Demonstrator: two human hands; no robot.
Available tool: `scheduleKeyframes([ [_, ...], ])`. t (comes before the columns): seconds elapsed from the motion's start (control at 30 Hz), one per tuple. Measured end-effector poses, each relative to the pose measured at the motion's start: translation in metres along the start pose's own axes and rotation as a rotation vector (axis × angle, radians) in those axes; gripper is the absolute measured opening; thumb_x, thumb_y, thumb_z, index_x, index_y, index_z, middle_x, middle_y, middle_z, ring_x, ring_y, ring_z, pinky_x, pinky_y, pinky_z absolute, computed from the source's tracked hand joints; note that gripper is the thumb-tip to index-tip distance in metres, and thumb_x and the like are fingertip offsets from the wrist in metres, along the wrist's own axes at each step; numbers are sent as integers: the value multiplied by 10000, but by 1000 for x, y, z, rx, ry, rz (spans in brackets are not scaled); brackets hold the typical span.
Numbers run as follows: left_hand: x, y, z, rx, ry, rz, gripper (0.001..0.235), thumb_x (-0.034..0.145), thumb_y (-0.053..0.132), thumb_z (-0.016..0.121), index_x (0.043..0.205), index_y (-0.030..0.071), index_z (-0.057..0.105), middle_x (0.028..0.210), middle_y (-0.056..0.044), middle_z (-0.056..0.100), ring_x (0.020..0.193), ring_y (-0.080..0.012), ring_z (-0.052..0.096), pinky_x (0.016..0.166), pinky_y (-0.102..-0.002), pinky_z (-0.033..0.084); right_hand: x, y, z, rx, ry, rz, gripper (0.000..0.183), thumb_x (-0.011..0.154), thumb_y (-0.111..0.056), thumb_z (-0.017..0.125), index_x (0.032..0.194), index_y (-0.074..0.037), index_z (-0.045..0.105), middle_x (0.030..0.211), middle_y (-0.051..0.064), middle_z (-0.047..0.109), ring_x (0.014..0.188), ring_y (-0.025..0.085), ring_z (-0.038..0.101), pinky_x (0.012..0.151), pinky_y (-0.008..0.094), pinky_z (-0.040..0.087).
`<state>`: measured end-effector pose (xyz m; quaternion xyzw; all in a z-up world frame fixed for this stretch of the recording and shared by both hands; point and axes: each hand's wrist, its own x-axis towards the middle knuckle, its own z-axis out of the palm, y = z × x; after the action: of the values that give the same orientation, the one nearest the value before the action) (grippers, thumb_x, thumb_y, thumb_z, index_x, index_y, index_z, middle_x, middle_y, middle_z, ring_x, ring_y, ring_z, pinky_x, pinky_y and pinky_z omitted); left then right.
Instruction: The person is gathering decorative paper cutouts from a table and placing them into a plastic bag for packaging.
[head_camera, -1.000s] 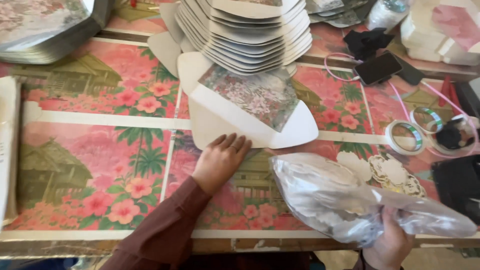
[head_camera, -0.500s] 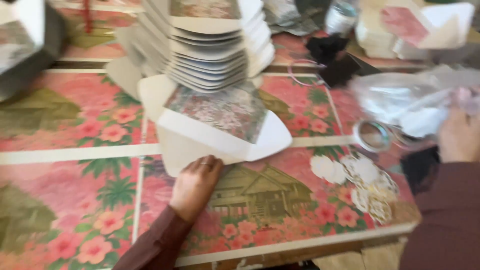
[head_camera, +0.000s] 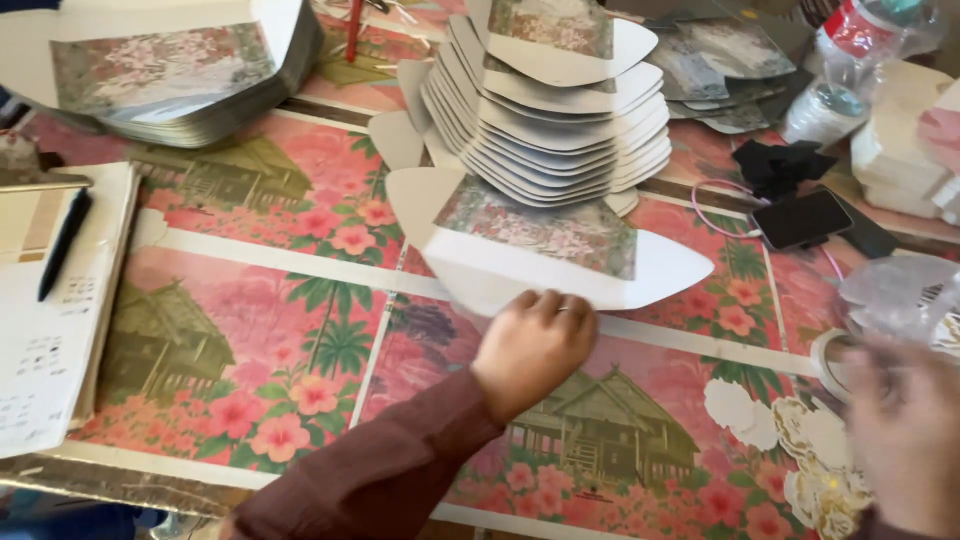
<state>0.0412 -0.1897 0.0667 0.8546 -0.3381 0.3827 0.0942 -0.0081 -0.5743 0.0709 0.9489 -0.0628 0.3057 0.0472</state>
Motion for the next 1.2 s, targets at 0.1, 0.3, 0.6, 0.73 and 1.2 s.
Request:
scheduleKeyframes([
  [0.1, 16, 9, 42, 81, -7, 40, 96, 770, 32, 635, 721, 115, 627, 708, -37, 596, 612, -188, 538, 540, -312, 435, -9, -113, -32, 497, -462, 139, 234, 939, -257, 584, 1099, -155, 720, 969, 40, 748, 815, 196, 691, 782, 308, 495],
  [0.3, 25, 0, 131, 267, -176, 130, 143, 822, 53, 602, 706, 131, 634, 685, -29, 580, 606, -201, 531, 557, -338, 417, -23, -189, 3, 791, -867, 84, 320, 812, -306, 622, 1057, -137, 742, 1080, -8, 768, 991, 106, 704, 858, 255, 543],
  [0.6, 25, -36, 167, 418, -184, 174, 195, 861, 83, 573, 679, 151, 592, 640, 5, 522, 568, -164, 479, 559, -319, 409, -43, -208, 32, 801, -744, 253, 280, 855, -298, 579, 1029, -154, 745, 925, -13, 777, 848, 106, 703, 811, 234, 510],
  [0.73, 51, -49, 131, 329, -11, 54, 51, 839, 132, 633, 868, 129, 674, 763, -17, 641, 702, -184, 564, 661, -318, 465, -43, -209, 31, 795, -691, 202, 284, 852, -319, 571, 993, -149, 750, 939, -24, 778, 817, 107, 704, 772, 238, 504],
  [1.2, 27, -27, 102, 342, -375, -36, 657, 903, 330, 529, 1443, 165, 192, 1327, -221, 515, 1234, -361, 492, 1097, -559, 297, -41, -210, 32, 769, -685, 190, 272, 843, -315, 595, 992, -150, 753, 997, -22, 770, 927, 114, 688, 830, 247, 504],
])
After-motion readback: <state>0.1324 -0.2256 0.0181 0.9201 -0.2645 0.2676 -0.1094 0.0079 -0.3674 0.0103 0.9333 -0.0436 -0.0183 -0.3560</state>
